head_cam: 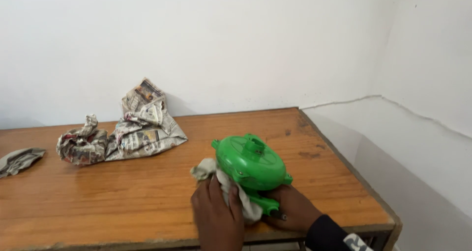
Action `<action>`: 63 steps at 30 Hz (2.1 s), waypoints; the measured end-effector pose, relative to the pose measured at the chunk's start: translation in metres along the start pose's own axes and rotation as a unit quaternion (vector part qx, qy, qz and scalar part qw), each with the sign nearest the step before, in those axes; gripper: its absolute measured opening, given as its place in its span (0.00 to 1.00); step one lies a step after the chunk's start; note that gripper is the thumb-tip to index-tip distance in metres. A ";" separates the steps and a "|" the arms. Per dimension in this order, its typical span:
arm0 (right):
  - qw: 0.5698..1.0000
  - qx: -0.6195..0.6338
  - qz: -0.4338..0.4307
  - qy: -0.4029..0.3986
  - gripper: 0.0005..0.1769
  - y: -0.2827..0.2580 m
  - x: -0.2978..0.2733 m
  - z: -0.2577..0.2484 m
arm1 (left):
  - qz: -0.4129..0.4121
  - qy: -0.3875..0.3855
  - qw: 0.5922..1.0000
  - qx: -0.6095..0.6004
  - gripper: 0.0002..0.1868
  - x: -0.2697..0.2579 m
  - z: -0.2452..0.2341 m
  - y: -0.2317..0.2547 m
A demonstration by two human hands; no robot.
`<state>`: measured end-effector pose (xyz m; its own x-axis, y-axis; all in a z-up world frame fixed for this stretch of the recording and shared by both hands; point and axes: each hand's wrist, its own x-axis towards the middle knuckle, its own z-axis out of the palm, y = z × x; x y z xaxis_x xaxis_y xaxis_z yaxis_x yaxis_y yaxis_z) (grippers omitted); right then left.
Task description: Cleaning the plastic casing of a green handheld blower using a cloth.
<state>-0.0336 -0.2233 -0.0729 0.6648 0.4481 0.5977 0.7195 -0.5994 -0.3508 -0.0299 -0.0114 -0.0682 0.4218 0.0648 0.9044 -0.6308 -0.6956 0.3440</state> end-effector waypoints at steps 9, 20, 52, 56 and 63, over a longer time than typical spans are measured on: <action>0.999 0.021 -0.018 -0.021 0.22 -0.006 0.002 0.002 | -0.074 0.013 0.976 -0.203 0.24 0.023 -0.005 -0.017; 0.999 0.016 0.022 -0.027 0.24 0.003 -0.004 0.007 | -0.026 -0.080 0.996 0.018 0.25 -0.036 -0.024 -0.014; 0.998 0.043 0.038 -0.016 0.28 -0.007 0.001 0.008 | 0.049 0.009 0.997 -0.052 0.23 -0.051 0.006 -0.008; 0.994 -0.061 0.095 -0.012 0.26 -0.009 0.004 0.008 | 0.147 -0.103 0.971 -0.156 0.16 -0.049 -0.019 -0.013; 0.991 -0.100 -0.070 0.050 0.34 -0.053 0.012 -0.006 | 0.104 0.013 0.984 -0.144 0.22 0.092 -0.085 0.057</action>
<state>-0.0651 -0.1901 -0.0432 0.5306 0.4738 0.7029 0.7423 -0.6601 -0.1154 -0.0823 0.0162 0.0564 0.2500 -0.0373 0.9675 -0.8616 -0.4644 0.2047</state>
